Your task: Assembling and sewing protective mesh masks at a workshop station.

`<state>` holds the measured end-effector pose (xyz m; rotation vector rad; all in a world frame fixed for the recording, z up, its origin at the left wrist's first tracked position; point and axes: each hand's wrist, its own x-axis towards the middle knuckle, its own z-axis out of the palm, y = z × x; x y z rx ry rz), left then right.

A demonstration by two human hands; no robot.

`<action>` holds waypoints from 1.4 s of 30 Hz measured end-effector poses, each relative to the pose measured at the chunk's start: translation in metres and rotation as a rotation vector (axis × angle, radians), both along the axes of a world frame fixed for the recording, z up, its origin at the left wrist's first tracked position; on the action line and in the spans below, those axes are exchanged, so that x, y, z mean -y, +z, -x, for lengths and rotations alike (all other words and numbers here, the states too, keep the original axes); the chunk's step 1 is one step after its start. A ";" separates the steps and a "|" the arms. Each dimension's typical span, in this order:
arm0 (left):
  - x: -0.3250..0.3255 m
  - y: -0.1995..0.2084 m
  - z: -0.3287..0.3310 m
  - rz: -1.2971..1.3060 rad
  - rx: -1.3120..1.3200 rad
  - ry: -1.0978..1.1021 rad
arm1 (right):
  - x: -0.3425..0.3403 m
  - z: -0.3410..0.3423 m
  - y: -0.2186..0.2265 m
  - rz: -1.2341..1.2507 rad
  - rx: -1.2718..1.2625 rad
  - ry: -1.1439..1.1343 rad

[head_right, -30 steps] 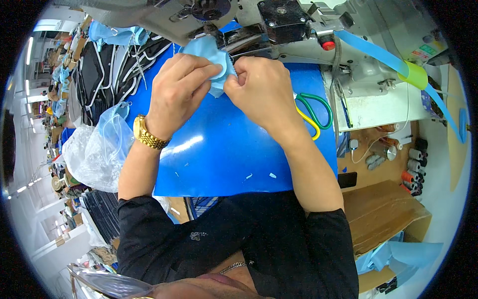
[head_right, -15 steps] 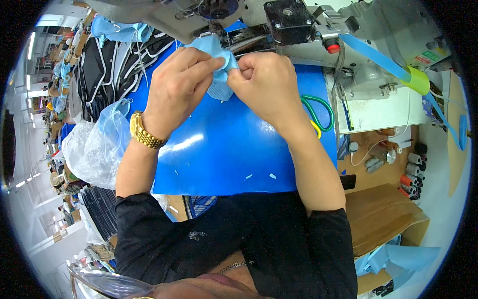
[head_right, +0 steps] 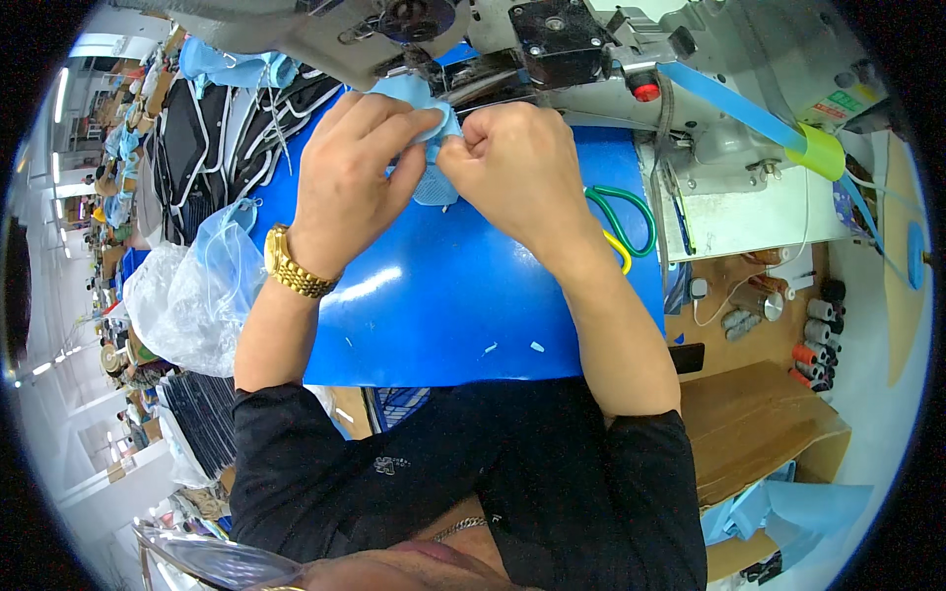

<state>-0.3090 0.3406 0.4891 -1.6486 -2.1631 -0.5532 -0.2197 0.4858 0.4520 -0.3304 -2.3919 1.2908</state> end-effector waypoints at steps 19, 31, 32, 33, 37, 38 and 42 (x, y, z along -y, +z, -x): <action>0.003 -0.004 -0.004 0.031 0.056 -0.003 | 0.002 0.000 -0.020 0.245 -0.022 0.071; 0.001 -0.005 -0.005 0.011 0.031 0.014 | -0.002 -0.001 -0.024 0.398 0.037 0.129; -0.001 -0.005 -0.005 0.011 0.030 0.015 | -0.002 0.000 -0.023 0.450 0.006 0.115; -0.002 -0.005 -0.006 0.009 0.036 0.025 | -0.002 0.001 -0.022 0.501 -0.024 0.100; -0.002 -0.007 -0.006 -0.017 0.027 0.043 | -0.002 -0.001 -0.022 0.492 0.060 0.102; -0.003 -0.006 -0.007 -0.017 0.027 0.044 | 0.000 0.003 -0.020 0.493 -0.012 0.093; -0.010 -0.006 -0.009 -0.062 0.071 0.106 | -0.002 0.008 -0.020 0.360 -0.070 0.050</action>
